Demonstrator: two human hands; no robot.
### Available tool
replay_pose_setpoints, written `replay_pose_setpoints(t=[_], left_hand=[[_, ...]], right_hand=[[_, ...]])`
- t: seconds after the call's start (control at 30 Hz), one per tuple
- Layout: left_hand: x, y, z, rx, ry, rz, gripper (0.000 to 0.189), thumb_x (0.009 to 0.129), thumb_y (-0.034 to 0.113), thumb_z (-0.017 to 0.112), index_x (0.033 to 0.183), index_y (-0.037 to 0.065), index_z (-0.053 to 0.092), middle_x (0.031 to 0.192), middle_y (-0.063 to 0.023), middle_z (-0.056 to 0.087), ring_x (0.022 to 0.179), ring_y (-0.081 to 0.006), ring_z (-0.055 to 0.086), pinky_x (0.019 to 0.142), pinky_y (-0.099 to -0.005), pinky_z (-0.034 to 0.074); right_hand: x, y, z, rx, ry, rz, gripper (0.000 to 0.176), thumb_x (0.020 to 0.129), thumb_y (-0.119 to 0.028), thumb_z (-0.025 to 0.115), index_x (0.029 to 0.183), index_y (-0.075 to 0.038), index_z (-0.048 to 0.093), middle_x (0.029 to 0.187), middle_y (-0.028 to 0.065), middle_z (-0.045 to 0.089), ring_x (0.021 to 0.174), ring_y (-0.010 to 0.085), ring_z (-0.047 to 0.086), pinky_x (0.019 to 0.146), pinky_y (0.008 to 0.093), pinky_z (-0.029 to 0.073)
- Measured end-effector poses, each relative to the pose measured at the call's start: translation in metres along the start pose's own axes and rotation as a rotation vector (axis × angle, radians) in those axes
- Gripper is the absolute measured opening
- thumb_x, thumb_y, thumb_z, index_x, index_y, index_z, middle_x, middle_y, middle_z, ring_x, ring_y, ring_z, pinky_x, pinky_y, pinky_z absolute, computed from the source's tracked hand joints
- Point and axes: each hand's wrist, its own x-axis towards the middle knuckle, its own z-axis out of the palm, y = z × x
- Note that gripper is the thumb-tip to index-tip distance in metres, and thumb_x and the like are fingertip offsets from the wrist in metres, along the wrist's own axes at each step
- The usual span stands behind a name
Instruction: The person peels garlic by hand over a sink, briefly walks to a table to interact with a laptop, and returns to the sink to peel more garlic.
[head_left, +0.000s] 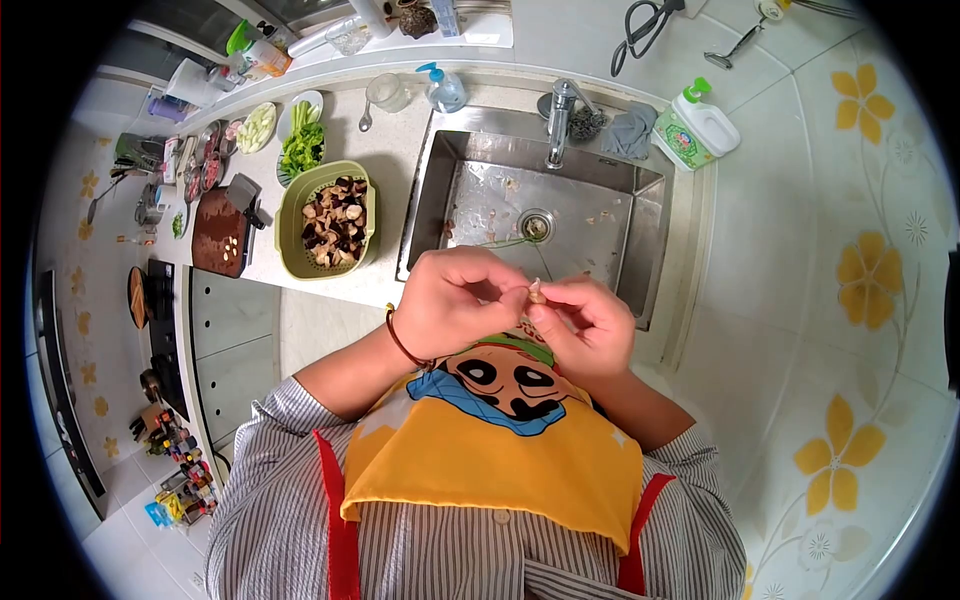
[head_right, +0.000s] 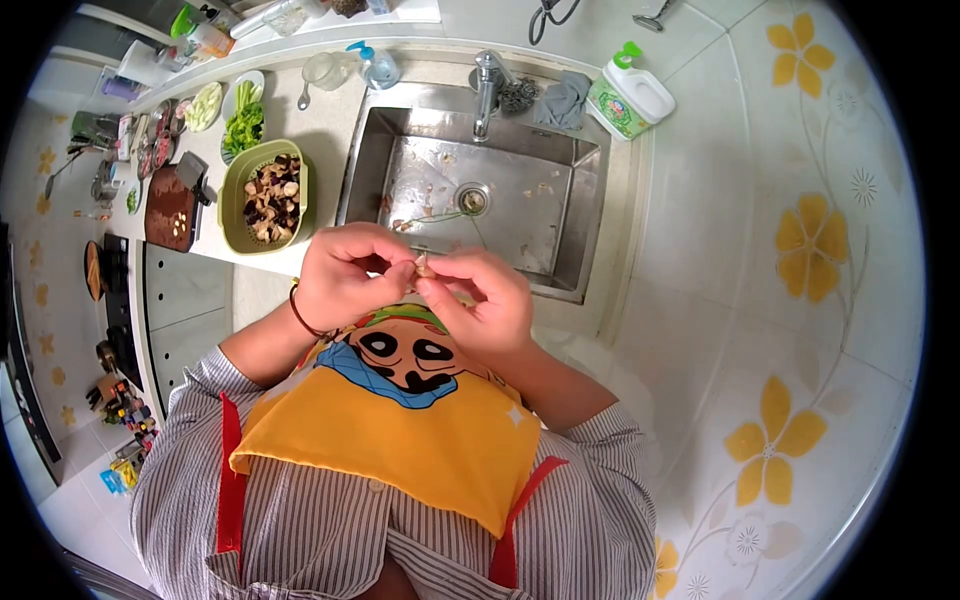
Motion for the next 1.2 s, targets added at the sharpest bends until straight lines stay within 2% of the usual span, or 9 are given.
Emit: replay_pose_setpoints(t=[0.2, 0.3, 0.4, 0.7, 1.03, 1.2], left_hand=[[-0.002, -0.004, 0.001, -0.075, -0.022, -0.112, 0.008, 0.086, 0.004, 0.073, 0.087, -0.003, 0.071, 0.082, -0.0026, 0.07, 0.075, -0.0049, 0.063, 0.066, -0.0208, 0.051], [-0.004, 0.0, 0.002, -0.139, 0.008, -0.171, 0.007, 0.088, 0.004, 0.072, 0.09, -0.003, 0.071, 0.085, -0.003, 0.07, 0.076, -0.0051, 0.063, 0.067, -0.0209, 0.052], [-0.006, -0.002, 0.004, -0.238, 0.007, -0.12, 0.008, 0.089, 0.003, 0.071, 0.093, -0.003, 0.072, 0.088, -0.0039, 0.071, 0.078, -0.0061, 0.064, 0.069, -0.0214, 0.052], [-0.003, -0.001, 0.001, -0.144, -0.036, -0.002, 0.006, 0.087, 0.001, 0.072, 0.091, -0.003, 0.072, 0.087, -0.0061, 0.072, 0.078, -0.0072, 0.066, 0.067, -0.022, 0.053], [-0.004, -0.005, 0.001, -0.121, -0.001, -0.049, 0.005, 0.086, -0.001, 0.07, 0.09, -0.004, 0.072, 0.083, -0.0056, 0.072, 0.076, -0.0064, 0.065, 0.066, -0.0219, 0.053], [-0.002, 0.0, 0.0, -0.27, -0.02, -0.161, 0.008, 0.086, 0.0, 0.07, 0.091, -0.006, 0.072, 0.084, -0.0062, 0.073, 0.077, -0.0069, 0.065, 0.068, -0.0221, 0.053]], right_hand=[[-0.002, -0.002, 0.0, 0.02, 0.001, 0.043, 0.024, 0.086, 0.008, 0.071, 0.109, 0.005, 0.065, 0.101, 0.0134, 0.068, 0.092, 0.0164, 0.069, 0.079, 0.0267, 0.058], [0.0, -0.001, 0.0, 0.029, 0.021, -0.005, 0.024, 0.086, 0.008, 0.071, 0.109, 0.005, 0.065, 0.101, 0.0135, 0.068, 0.092, 0.0162, 0.069, 0.077, 0.0263, 0.058], [-0.001, 0.002, 0.0, 0.085, 0.039, 0.003, 0.023, 0.086, 0.008, 0.071, 0.108, 0.006, 0.065, 0.101, 0.0136, 0.068, 0.092, 0.0161, 0.069, 0.078, 0.0262, 0.058], [0.002, -0.003, 0.0, 0.055, -0.003, -0.021, 0.021, 0.086, 0.008, 0.072, 0.105, 0.005, 0.066, 0.101, 0.0143, 0.068, 0.089, 0.0167, 0.069, 0.078, 0.0265, 0.059], [0.004, -0.005, 0.0, -0.044, -0.006, -0.029, 0.024, 0.082, 0.008, 0.075, 0.105, 0.002, 0.067, 0.099, 0.0132, 0.069, 0.087, 0.0177, 0.07, 0.075, 0.0269, 0.059], [0.007, -0.004, 0.001, -0.115, 0.018, -0.102, 0.024, 0.08, 0.008, 0.076, 0.103, 0.002, 0.068, 0.098, 0.0134, 0.069, 0.085, 0.0191, 0.071, 0.074, 0.027, 0.06]])
